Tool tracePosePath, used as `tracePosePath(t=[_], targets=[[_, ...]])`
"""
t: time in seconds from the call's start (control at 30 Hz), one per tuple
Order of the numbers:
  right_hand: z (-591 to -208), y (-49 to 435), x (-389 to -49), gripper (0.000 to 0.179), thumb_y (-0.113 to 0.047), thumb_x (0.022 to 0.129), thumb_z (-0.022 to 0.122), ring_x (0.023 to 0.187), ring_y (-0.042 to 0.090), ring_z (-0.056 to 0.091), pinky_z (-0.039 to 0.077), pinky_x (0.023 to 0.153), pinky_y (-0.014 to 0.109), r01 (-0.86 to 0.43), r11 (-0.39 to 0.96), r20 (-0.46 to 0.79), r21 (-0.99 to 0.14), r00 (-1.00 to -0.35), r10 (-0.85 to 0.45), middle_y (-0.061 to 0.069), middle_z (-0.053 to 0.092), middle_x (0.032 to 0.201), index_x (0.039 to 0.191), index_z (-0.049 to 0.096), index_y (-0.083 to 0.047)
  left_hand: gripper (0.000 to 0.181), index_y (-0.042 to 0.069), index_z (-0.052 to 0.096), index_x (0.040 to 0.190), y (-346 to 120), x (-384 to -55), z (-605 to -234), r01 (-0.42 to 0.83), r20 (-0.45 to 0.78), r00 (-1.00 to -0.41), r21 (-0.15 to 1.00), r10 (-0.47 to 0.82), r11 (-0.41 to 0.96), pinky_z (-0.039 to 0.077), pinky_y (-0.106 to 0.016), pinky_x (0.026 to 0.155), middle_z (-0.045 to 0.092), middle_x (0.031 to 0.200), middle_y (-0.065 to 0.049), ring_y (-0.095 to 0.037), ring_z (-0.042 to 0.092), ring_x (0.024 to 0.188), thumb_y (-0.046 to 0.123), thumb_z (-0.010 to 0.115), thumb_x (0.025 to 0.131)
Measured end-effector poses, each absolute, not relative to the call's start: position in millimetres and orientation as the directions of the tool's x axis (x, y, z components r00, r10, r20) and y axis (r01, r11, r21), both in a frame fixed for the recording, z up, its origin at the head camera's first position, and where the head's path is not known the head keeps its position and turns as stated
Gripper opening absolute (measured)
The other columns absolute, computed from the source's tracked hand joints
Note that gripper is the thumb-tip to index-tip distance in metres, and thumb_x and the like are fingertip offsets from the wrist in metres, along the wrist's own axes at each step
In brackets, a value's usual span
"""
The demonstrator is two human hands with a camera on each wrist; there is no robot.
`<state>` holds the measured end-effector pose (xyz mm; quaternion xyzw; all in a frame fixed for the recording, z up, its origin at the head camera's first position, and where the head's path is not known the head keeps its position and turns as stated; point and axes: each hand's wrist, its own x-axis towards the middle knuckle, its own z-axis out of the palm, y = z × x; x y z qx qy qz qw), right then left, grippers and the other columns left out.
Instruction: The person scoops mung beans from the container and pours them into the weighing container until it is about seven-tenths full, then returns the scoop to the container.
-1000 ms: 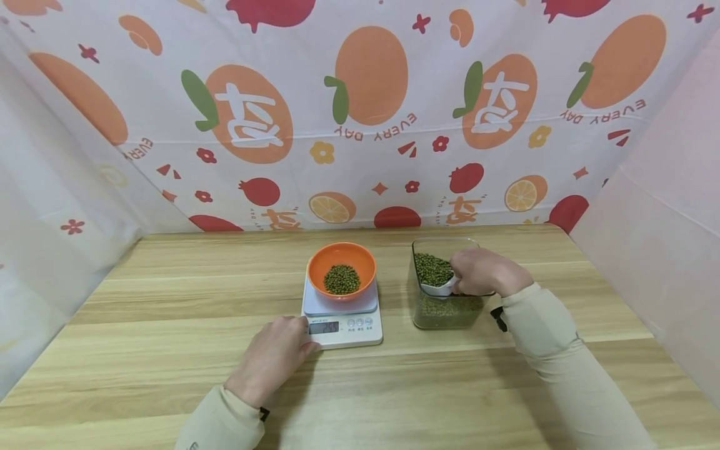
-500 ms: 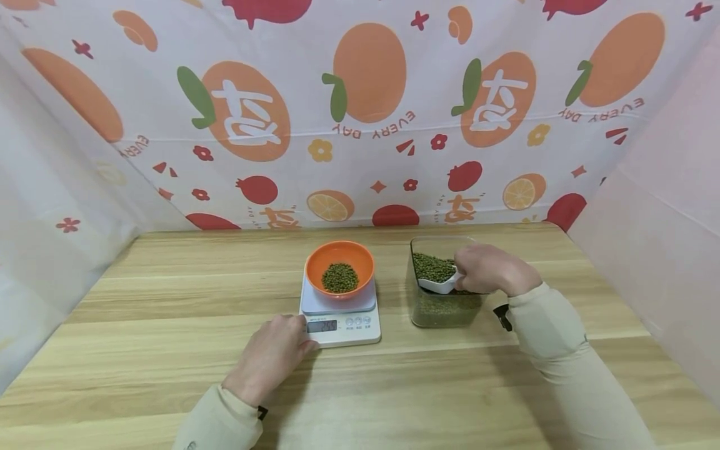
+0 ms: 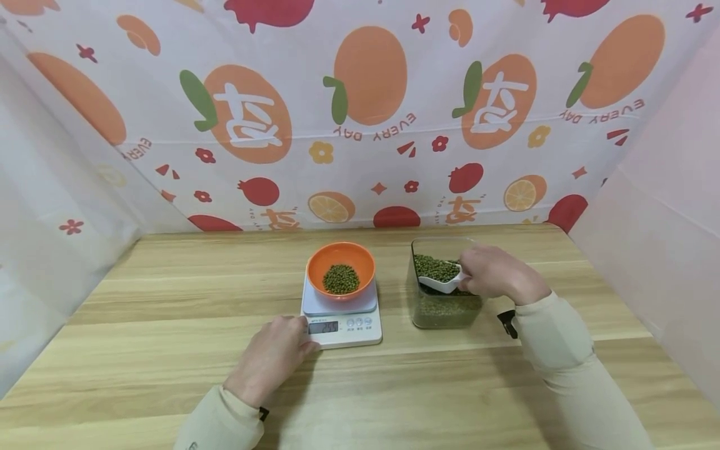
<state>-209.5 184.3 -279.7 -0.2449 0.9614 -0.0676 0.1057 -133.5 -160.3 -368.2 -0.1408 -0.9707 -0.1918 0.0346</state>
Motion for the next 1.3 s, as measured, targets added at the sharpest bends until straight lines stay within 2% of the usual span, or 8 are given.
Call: tracePosePath(t=[0.27, 0.53, 0.77, 1.3], targets=[[-283, 186, -208, 0.033, -0.004, 0.090, 0.071, 0.065, 0.017, 0.040, 0.040, 0.066, 0.035, -0.465, 0.866, -0.139, -0.183, -0.860, -0.491, -0.001, 0.044, 0.065, 0.065, 0.050, -0.013, 0.023, -0.001, 0.073, 0.088, -160, -134, -369, 0.298, 0.134, -0.954, 0.355, 0.267, 0.886, 0.051, -0.033, 0.053, 0.070, 0.077, -0.010, -0.014, 0.055, 0.058, 0.009, 0.089, 0.076], [-284, 189, -205, 0.023, -0.006, 0.090, 0.072, 0.070, 0.020, 0.043, 0.040, 0.068, 0.036, -0.452, 0.871, -0.111, -0.193, -0.872, -0.477, 0.001, 0.048, 0.070, 0.073, 0.056, -0.010, 0.024, -0.001, 0.069, 0.082, -160, -134, -371, 0.316, 0.171, -0.947, 0.336, 0.273, 0.887, 0.047, -0.033, 0.049, 0.064, 0.070, -0.008, -0.015, 0.050, 0.056, 0.010, 0.090, 0.074], [-285, 191, -202, 0.028, -0.006, 0.089, 0.073, 0.065, 0.018, 0.041, 0.038, 0.064, 0.035, -0.455, 0.868, -0.081, -0.201, -0.875, -0.477, 0.000, 0.045, 0.065, 0.069, 0.054, -0.011, 0.025, -0.001, 0.070, 0.083, -160, -134, -371, 0.310, 0.160, -0.949, 0.334, 0.270, 0.890, 0.047, -0.032, 0.050, 0.064, 0.070, -0.007, -0.015, 0.050, 0.056, 0.011, 0.089, 0.075], [-291, 197, -195, 0.021, -0.007, 0.089, 0.074, 0.068, 0.020, 0.044, 0.040, 0.065, 0.036, -0.454, 0.860, 0.015, -0.233, -0.886, -0.464, 0.002, 0.048, 0.069, 0.076, 0.058, -0.006, 0.024, -0.001, 0.070, 0.084, -161, -134, -371, 0.313, 0.164, -0.948, 0.336, 0.272, 0.888, 0.050, -0.034, 0.051, 0.065, 0.072, -0.008, -0.015, 0.053, 0.057, 0.010, 0.089, 0.075]])
